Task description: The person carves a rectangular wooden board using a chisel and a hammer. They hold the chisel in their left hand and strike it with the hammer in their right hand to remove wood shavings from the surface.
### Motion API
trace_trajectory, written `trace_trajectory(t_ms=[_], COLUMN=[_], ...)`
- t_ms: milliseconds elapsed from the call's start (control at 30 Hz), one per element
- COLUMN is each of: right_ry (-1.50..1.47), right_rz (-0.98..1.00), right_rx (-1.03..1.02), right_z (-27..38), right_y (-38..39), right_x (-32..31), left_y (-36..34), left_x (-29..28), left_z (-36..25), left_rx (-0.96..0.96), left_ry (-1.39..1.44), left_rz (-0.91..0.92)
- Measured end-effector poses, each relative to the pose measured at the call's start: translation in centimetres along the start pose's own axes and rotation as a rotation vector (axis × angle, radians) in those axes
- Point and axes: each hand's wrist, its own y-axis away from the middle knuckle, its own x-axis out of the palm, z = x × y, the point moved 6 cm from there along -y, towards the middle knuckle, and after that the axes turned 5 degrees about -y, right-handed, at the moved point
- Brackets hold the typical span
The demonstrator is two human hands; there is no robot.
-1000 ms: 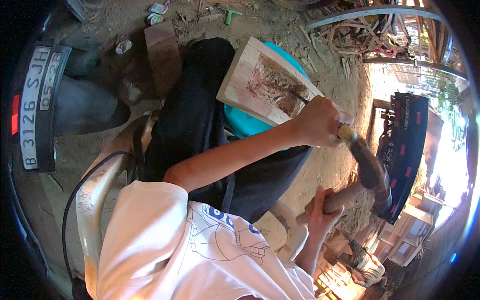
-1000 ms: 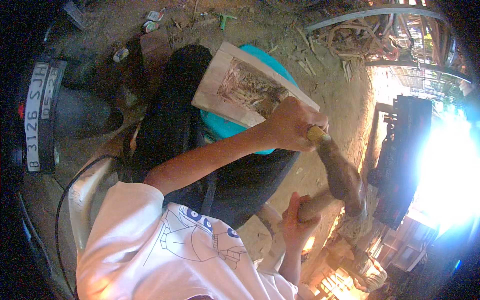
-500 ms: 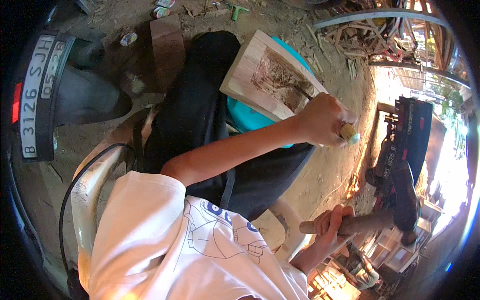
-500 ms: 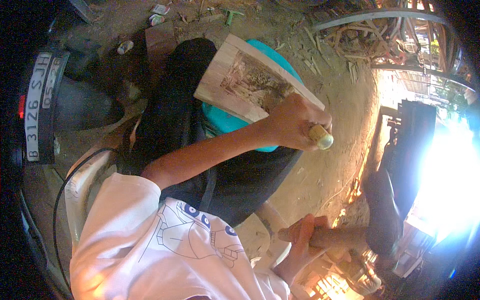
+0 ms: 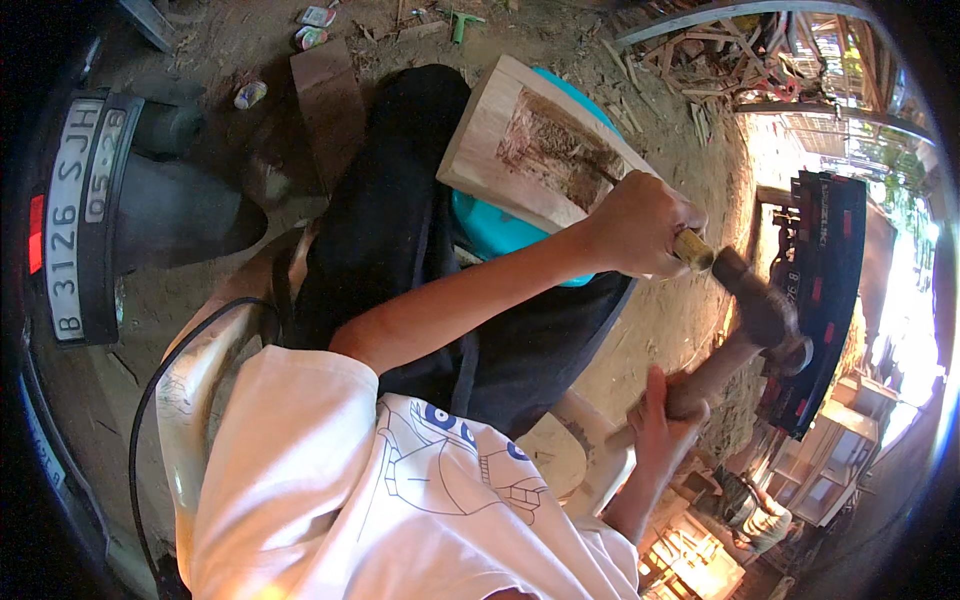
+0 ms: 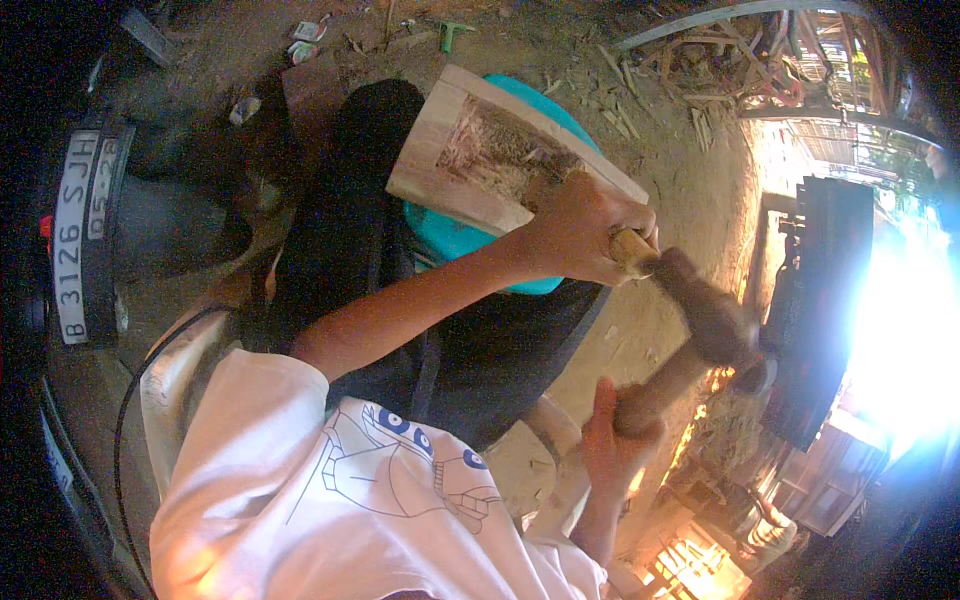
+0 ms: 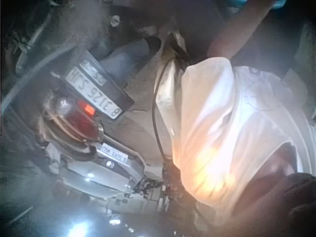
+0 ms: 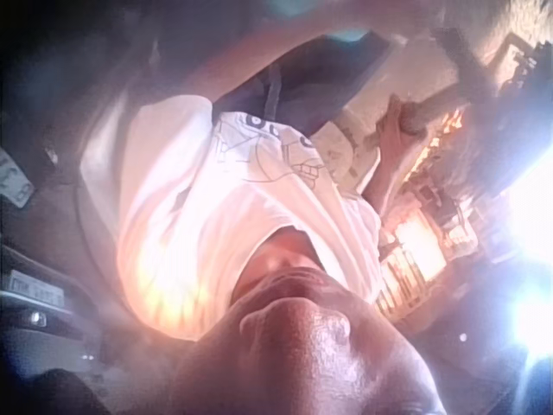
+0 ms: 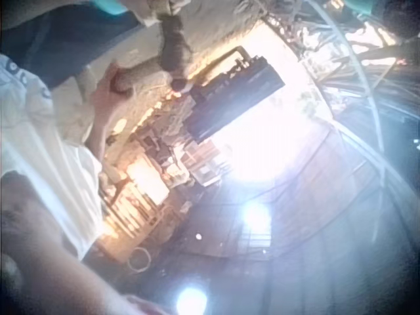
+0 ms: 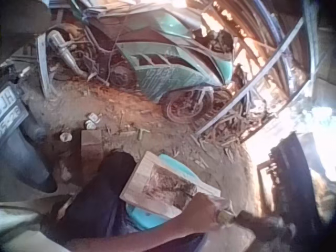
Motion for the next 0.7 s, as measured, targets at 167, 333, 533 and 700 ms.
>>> trace_trajectory(t_ms=[167,333,533,700], right_ry=[-0.141,-0.043,-0.114,-0.081], right_rz=[-0.099,0.056,-0.020,0.001], right_rx=[-0.145,0.103,-0.150,0.057], right_z=[0.6,-0.3,-0.5,-0.5], right_y=[1.4,1.2,2.2,2.2], right_x=[-1.6,-0.1,-1.2,-0.7], left_y=[0.3,-0.2,0.0,0.4], left_x=[0.0,-0.6,0.2,0.0], left_z=[-0.1,-0.6,-1.1,-1.1], left_rx=[-0.002,0.036,0.043,0.071], left_ry=[0.092,0.184,0.170,0.152], left_rz=[-0.015,-0.080,-0.024,-0.005])
